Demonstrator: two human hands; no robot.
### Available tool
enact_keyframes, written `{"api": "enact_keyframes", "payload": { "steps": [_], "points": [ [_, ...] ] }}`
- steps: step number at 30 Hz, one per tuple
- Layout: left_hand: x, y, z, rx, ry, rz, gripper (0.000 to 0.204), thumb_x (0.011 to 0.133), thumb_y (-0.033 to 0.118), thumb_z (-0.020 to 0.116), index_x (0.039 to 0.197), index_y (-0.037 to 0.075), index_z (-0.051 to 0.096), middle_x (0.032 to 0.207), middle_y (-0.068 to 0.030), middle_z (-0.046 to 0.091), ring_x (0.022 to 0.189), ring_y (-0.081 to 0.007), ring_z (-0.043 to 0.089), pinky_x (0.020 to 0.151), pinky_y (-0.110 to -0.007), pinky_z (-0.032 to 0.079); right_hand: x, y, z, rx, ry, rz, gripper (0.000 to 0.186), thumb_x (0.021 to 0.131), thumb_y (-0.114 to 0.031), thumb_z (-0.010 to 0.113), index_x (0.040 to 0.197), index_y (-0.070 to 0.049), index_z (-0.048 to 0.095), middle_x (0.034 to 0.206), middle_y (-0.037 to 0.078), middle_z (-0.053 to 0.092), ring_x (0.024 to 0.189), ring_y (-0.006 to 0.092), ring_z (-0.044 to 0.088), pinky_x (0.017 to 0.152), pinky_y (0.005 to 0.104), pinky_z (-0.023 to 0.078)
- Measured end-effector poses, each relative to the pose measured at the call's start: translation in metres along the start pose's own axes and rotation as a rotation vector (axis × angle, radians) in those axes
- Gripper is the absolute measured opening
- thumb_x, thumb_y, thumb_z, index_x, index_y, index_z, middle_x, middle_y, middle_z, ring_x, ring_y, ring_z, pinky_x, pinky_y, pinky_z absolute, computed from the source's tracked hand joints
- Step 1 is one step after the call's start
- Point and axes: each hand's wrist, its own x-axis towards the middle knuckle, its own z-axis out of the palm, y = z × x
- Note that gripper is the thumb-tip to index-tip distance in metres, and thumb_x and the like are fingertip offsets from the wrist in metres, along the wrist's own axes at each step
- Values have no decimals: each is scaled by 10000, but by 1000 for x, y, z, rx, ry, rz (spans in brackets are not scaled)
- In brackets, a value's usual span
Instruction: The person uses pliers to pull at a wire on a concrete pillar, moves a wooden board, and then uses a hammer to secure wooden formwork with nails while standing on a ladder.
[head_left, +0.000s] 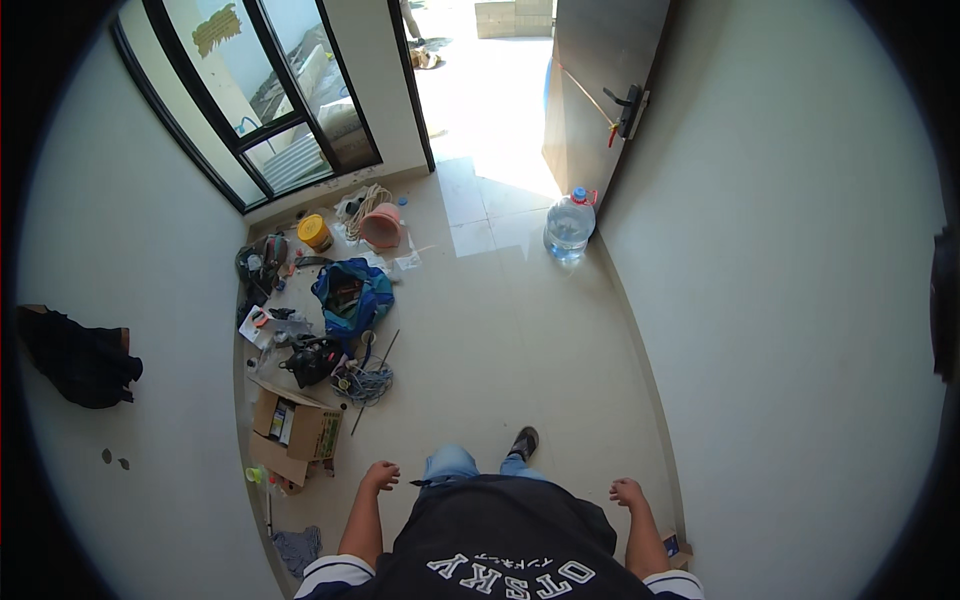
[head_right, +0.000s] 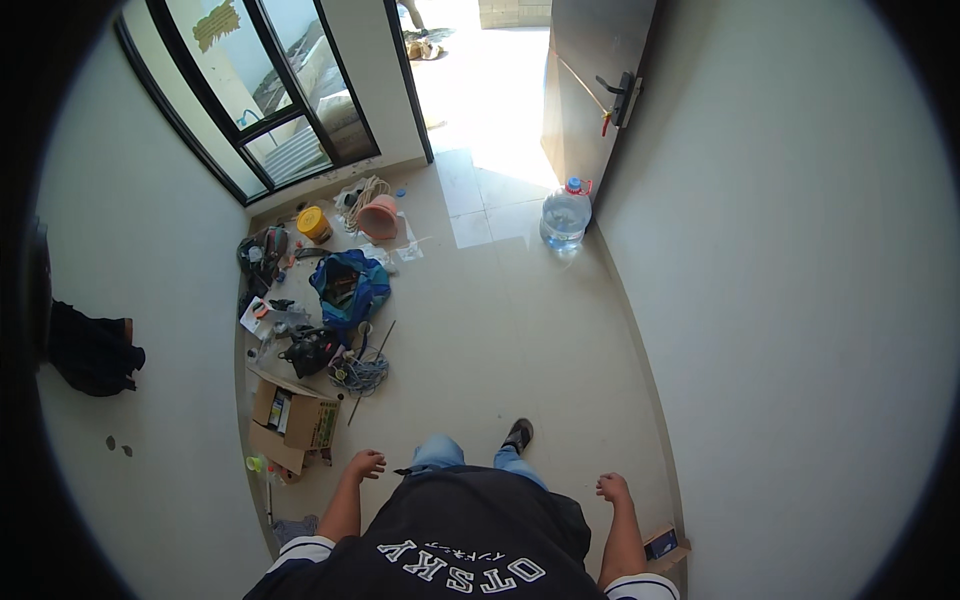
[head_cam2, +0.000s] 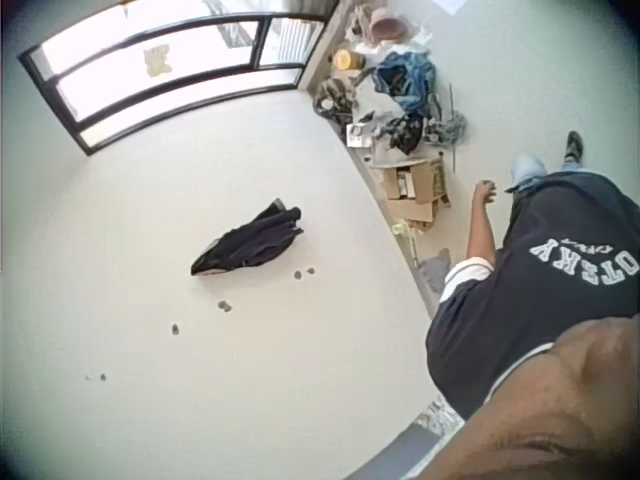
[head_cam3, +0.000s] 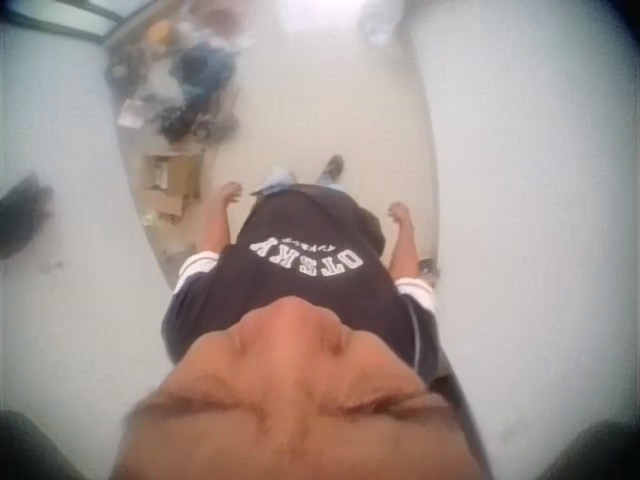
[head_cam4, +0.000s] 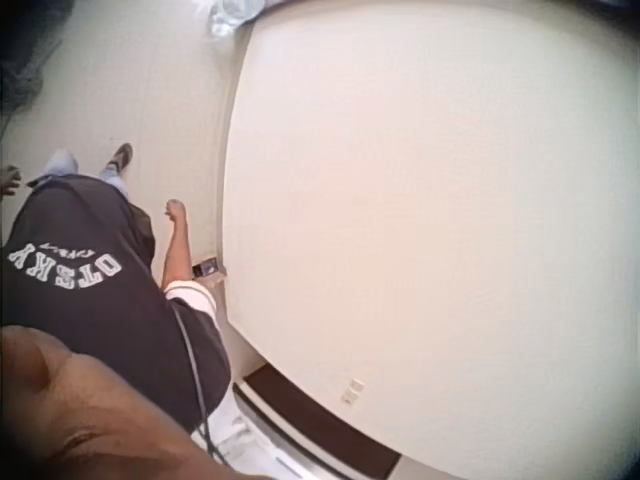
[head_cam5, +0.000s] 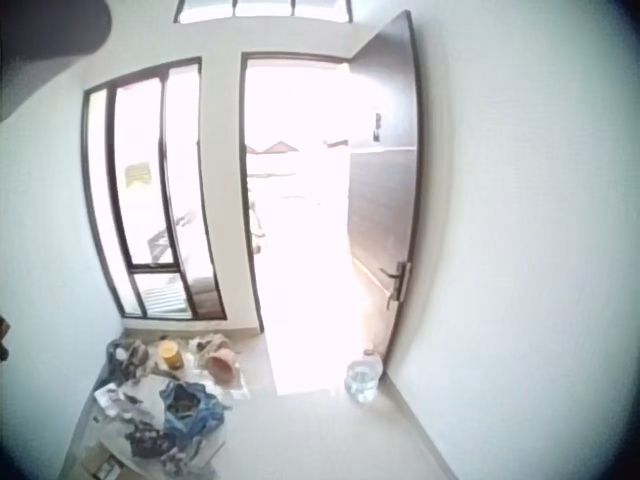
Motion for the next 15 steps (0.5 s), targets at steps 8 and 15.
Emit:
{"api": "enact_keyframes", "payload": {
  "steps": [8, 15],
  "points": [
    [15, 29, 21, -139, -64, -381, 363, 899, 226, 518, 1198, 23, 484, 1157, -132, 571, 993, -288, 591, 809, -465, 503, 80, -352, -82, 62, 177, -495, 323, 808, -136, 541, 1098, 5, 563, 889, 120, 648, 732, 177, 640, 648, 291, 499],
    [121, 247, -26, -134, -105, -110, 417, 874, 250, 545, 1212, 21, 464, 1132, -142, 578, 967, -296, 599, 809, -474, 495, 115, -456, -76, -89, -52, -327, 328, 849, -161, 520, 1152, -37, 536, 920, 87, 646, 725, 176, 642, 604, 295, 470]
  ]
}}
